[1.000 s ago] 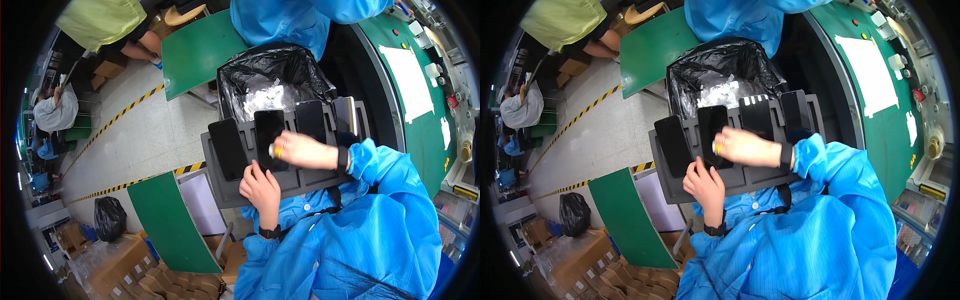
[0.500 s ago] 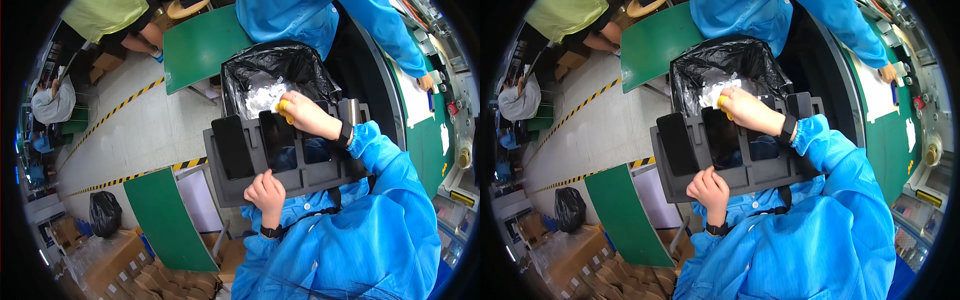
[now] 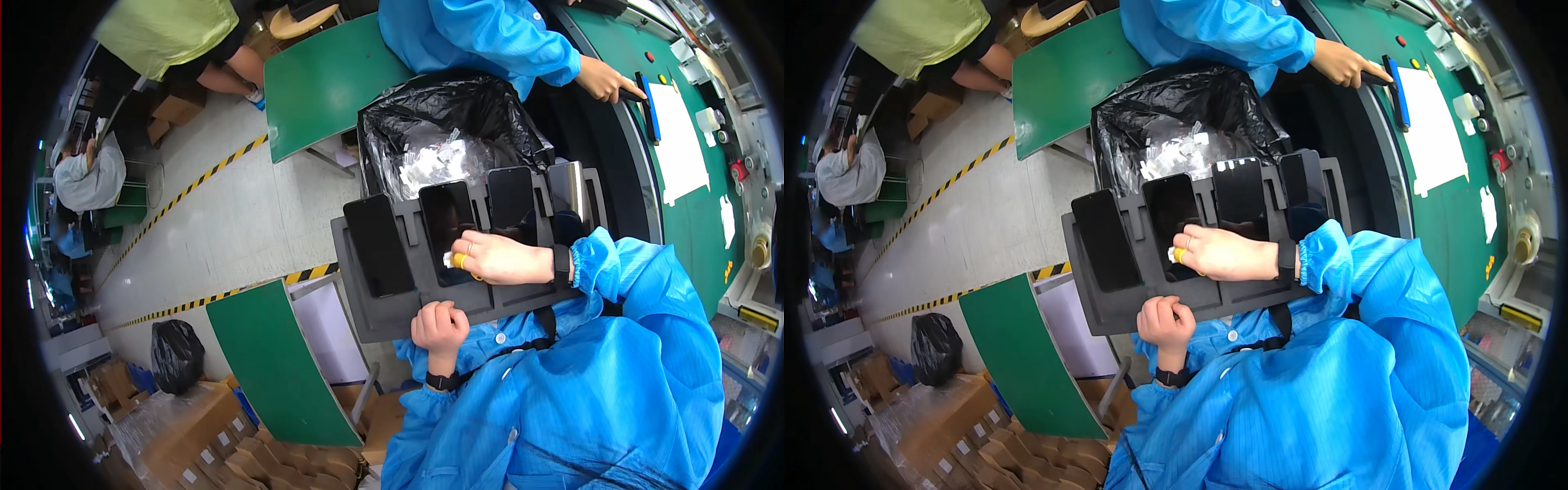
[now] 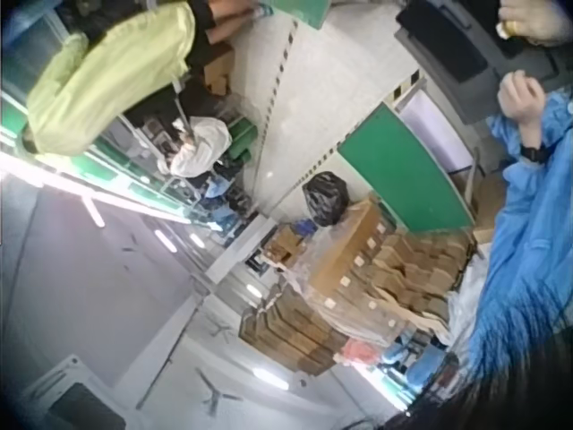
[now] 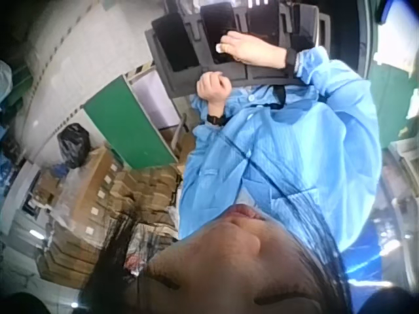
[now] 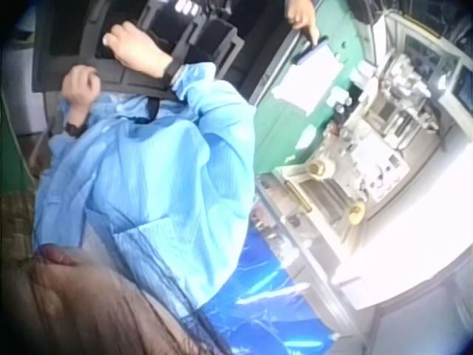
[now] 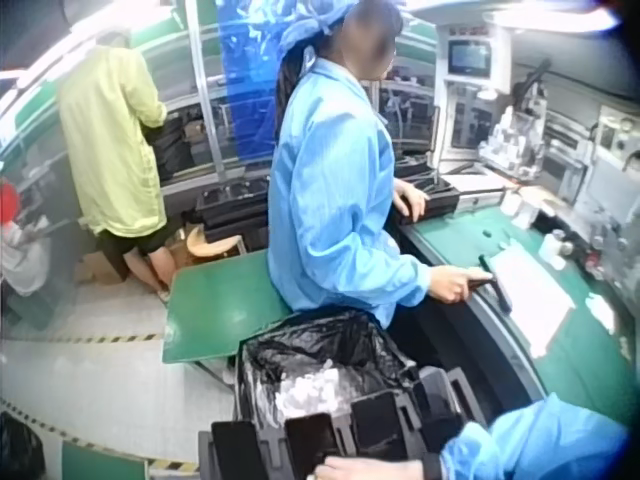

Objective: The person is cleaning and inspecting small screen components using a cloth and a roller at a workstation.

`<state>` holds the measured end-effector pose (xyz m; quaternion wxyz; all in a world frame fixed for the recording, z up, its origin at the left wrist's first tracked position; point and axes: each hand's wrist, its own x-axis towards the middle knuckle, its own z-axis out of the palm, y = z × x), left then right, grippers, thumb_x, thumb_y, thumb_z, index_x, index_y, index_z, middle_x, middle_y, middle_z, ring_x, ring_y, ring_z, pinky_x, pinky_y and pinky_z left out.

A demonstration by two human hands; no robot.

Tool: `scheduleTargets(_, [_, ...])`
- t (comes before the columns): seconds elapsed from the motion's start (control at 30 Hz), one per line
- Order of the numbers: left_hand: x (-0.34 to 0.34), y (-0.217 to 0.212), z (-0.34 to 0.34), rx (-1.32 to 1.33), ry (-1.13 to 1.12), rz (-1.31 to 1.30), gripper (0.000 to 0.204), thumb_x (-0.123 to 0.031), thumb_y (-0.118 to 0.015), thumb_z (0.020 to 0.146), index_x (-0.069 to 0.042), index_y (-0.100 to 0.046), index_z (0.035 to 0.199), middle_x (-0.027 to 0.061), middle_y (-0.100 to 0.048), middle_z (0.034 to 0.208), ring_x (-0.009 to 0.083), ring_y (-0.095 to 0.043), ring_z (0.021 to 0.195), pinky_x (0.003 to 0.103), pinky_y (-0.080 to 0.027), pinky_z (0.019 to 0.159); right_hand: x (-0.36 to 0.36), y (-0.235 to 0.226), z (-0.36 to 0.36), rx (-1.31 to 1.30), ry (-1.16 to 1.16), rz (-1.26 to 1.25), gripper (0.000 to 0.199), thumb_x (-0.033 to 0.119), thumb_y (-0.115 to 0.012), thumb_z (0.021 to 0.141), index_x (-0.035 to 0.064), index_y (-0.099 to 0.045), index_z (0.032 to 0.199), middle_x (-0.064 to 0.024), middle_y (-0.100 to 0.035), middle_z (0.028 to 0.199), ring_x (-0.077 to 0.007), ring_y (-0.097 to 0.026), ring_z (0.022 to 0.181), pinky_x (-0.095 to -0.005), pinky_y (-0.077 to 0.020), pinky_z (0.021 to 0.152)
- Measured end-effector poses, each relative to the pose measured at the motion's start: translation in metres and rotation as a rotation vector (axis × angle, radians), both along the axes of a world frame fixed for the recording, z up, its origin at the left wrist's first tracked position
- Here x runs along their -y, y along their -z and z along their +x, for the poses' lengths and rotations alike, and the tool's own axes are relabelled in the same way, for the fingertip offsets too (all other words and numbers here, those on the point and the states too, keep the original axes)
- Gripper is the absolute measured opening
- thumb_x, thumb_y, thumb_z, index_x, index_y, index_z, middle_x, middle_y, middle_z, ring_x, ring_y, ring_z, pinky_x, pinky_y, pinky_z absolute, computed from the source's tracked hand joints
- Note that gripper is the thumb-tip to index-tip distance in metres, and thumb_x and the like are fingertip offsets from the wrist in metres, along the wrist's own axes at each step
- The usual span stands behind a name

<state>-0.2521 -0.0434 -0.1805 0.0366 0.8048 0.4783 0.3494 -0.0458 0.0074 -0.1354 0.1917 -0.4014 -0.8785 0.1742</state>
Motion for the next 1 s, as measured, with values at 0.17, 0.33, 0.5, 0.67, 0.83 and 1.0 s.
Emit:
scheduleTargets(0.17, [-0.002,0.002,0.003,0.027,-0.018,-0.005,0.009,-0.005,-0.057,0.066,-0.011,-0.061,0.072,0.0043,-0.057,0.075,0.0244,-0.058,0.064,0.035,-0.044,0.055,-0.068,0.001,0.042,-0.123,0.35,0.148,0.02,-0.003,-0.06,0.068,-0.0009,-0.055,0.087,-0.0174,-0.055,0.087,-0.0366,-0.053,0.081,-0.0435,-0.0458,0.073])
scheduleTargets(0.33, [0.0,0.001,0.002,0.019,-0.03,-0.012,0.009,-0.005,-0.057,0.066,-0.011,-0.06,0.071,0.0041,-0.057,0.075,0.0248,-0.058,0.063,0.035,-0.044,0.055,-0.01,0.002,0.008,-0.078,0.159,0.0,0.019,0.0,-0.063,0.068,0.0001,-0.057,0.086,-0.0145,-0.055,0.089,-0.033,-0.055,0.083,-0.0386,-0.0481,0.074])
scheduleTargets(0.5, [0.0,-0.002,0.004,0.021,-0.02,-0.015,0.009,-0.005,-0.057,0.066,-0.011,-0.06,0.071,0.0041,-0.057,0.075,0.0247,-0.058,0.063,0.035,-0.044,0.054,-0.047,0.011,0.048,-0.079,0.393,0.037,0.019,0.0,-0.064,0.07,-0.0009,-0.06,0.089,-0.0157,-0.057,0.088,-0.0364,-0.056,0.083,-0.0412,-0.0472,0.074])
scheduleTargets(0.67, [0.0,0.0,0.002,0.034,-0.033,-0.029,0.008,-0.005,-0.056,0.066,-0.011,-0.059,0.07,0.0047,-0.056,0.074,0.0252,-0.057,0.062,0.035,-0.044,0.054,-0.054,-0.004,0.047,-0.168,0.411,0.088,0.016,0.001,-0.065,0.072,-0.0009,-0.059,0.088,-0.0163,-0.056,0.086,-0.0366,-0.056,0.084,-0.0418,-0.0469,0.075])
scheduleTargets(0.83, [-0.001,0.0,0.003,0.02,-0.026,-0.011,0.008,-0.005,-0.056,0.066,-0.011,-0.059,0.07,0.0047,-0.056,0.074,0.0254,-0.057,0.061,0.036,-0.044,0.054,-0.025,0.001,0.03,-0.053,0.243,0.015,0.016,0.0,-0.064,0.07,0.0003,-0.058,0.086,-0.0154,-0.056,0.09,-0.0322,-0.056,0.086,-0.0387,-0.0473,0.075])
scheduleTargets(1.0, [-0.001,-0.001,0.002,0.04,-0.027,-0.002,0.008,-0.005,-0.056,0.065,-0.011,-0.059,0.07,0.0048,-0.057,0.074,0.0252,-0.057,0.061,0.036,-0.044,0.053,-0.072,-0.001,0.046,-0.154,0.493,0.127,0.018,-0.004,-0.06,0.069,-0.0011,-0.058,0.087,-0.0178,-0.057,0.084,-0.0386,-0.056,0.083,-0.0436,-0.0461,0.072])
